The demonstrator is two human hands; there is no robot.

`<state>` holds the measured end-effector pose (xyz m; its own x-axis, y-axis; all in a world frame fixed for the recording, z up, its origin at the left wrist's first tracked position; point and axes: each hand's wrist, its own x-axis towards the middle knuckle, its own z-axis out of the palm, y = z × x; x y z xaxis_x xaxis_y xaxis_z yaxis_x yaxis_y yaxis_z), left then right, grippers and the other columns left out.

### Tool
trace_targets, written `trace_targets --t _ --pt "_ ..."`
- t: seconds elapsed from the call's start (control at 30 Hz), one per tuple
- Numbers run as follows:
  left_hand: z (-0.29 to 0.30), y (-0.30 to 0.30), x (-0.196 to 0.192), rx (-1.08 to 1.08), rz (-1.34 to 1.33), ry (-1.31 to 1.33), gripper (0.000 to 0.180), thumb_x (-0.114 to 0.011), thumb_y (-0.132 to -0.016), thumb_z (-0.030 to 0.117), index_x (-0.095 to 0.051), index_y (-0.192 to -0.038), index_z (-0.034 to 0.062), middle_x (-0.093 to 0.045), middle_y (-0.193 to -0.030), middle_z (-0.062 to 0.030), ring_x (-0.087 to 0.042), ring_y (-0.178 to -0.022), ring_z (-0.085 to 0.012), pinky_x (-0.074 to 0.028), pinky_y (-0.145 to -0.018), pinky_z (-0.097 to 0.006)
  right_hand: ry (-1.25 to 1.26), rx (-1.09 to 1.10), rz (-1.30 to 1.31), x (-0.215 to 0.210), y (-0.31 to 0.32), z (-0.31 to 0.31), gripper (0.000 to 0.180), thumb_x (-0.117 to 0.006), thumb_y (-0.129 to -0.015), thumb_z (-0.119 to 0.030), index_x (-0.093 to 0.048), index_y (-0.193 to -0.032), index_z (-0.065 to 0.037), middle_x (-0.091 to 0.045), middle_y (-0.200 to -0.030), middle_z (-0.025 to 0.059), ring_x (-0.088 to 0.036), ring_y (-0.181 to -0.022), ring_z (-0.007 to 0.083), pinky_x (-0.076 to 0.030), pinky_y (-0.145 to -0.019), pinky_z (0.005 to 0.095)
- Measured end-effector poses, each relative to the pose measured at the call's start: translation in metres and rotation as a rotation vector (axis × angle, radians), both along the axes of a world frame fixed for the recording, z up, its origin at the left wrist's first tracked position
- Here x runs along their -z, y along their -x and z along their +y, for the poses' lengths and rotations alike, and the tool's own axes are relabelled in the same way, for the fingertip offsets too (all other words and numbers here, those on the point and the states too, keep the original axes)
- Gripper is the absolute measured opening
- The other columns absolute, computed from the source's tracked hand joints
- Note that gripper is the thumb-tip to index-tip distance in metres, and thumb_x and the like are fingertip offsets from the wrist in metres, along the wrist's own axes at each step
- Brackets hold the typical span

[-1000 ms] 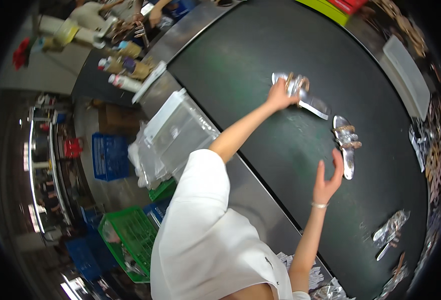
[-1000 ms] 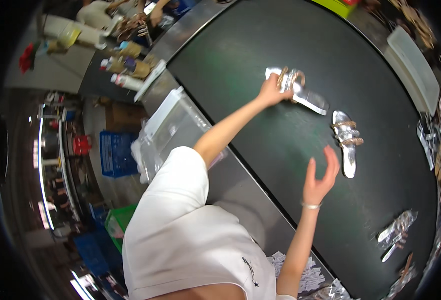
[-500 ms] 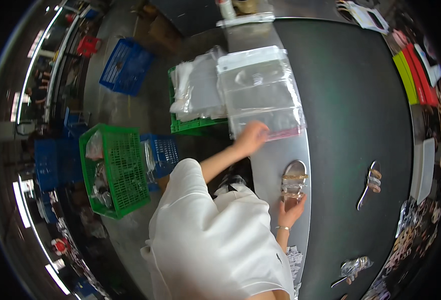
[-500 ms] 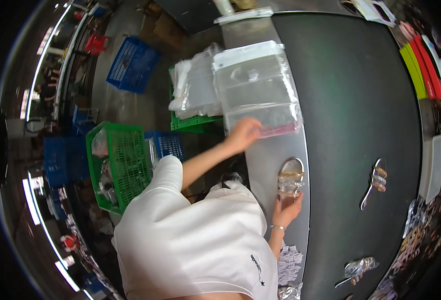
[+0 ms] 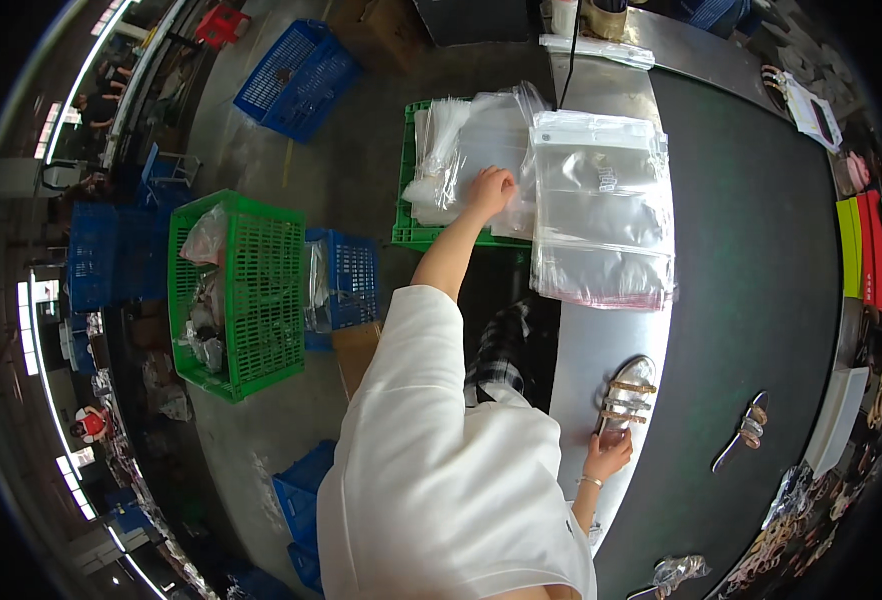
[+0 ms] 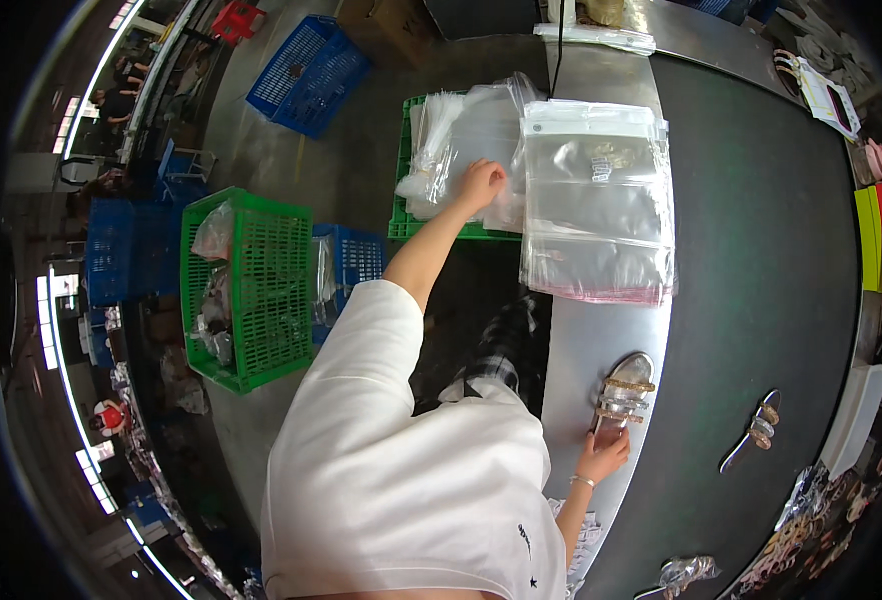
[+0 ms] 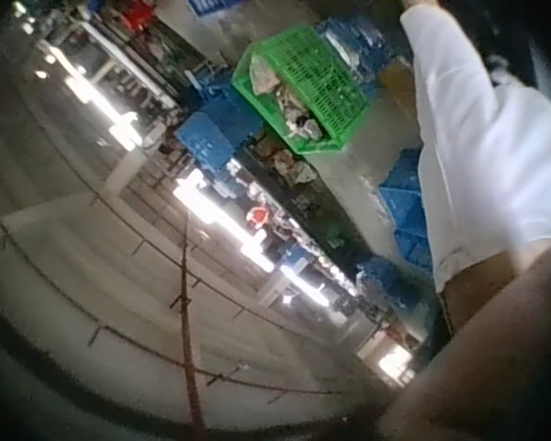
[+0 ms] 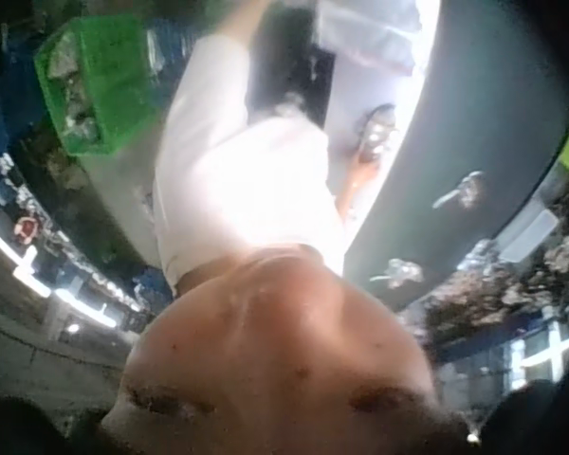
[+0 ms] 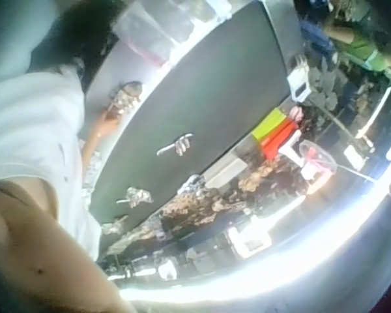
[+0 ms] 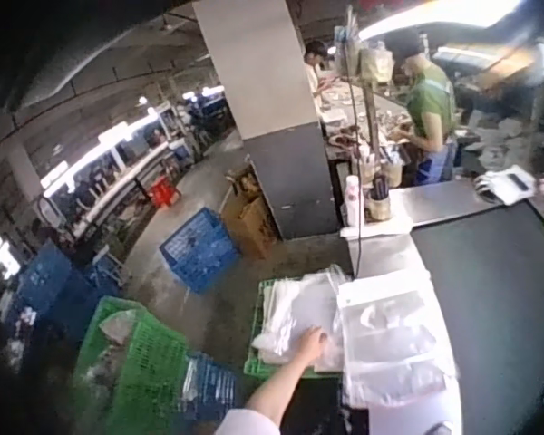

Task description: The person repeatedly picks up pairs of sandals from a table, places them into clear plastic bags, and seals them. The packaged sandals are then stacked on the table or placed into blue crates. The process is repetitive and involves handling multiple pairs of footwear.

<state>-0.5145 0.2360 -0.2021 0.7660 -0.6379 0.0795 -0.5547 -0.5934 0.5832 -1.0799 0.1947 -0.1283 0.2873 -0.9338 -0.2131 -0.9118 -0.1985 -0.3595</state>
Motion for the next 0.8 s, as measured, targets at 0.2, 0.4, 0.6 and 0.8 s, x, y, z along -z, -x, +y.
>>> trace_targets --t 0.2,0.4,0.6,0.8 --pt "-0.007 -0.001 -0.009 -0.405 0.109 0.498 0.014 -0.054 -0.084 0.015 -0.054 -0.079 0.0017 -0.060 -0.074 -0.0116 -0.059 -0.067 -0.0256 -0.047 -0.063 -0.033 -0.019 -0.014 -0.045 -0.003 0.005 -0.003 0.077 -0.073 -0.063 -0.014 -0.036 -0.130 -0.008 -0.042 -0.123 0.0182 -0.039 -0.111 0.0376 -0.032 -0.095 0.0467" --pt "-0.021 0.061 -0.161 -0.257 1.139 1.073 0.015 -0.046 -0.092 0.016 -0.052 -0.097 0.0035 -0.053 -0.072 -0.0031 -0.055 -0.066 -0.0150 -0.050 -0.067 -0.032 0.184 0.174 -0.254 -0.031 0.012 -0.009 0.075 -0.072 -0.064 -0.015 -0.037 -0.129 -0.002 -0.042 -0.127 0.0162 -0.040 -0.116 0.0314 -0.028 -0.099 0.0424" --pt "-0.067 0.195 -0.193 0.262 1.611 0.675 0.023 -0.046 -0.092 0.020 -0.049 -0.111 0.0075 -0.056 -0.078 -0.0033 -0.060 -0.073 -0.0160 -0.052 -0.070 -0.034 0.144 0.208 -0.799 -0.122 -0.072 -0.044 0.031 -0.061 -0.079 -0.007 -0.055 -0.108 0.001 -0.056 -0.106 0.0110 -0.051 -0.101 0.0245 -0.039 -0.087 0.0334" --pt "-0.073 0.306 -0.197 0.509 2.243 0.414 0.040 -0.053 -0.088 0.029 -0.044 -0.121 0.0065 -0.057 -0.101 -0.0082 -0.059 -0.091 -0.0221 -0.049 -0.079 -0.037 0.311 -0.110 -0.859 -0.182 -0.119 -0.057 0.026 -0.066 -0.073 -0.007 -0.061 -0.098 -0.005 -0.056 -0.104 0.0121 -0.051 -0.097 0.0273 -0.041 -0.083 0.0351"
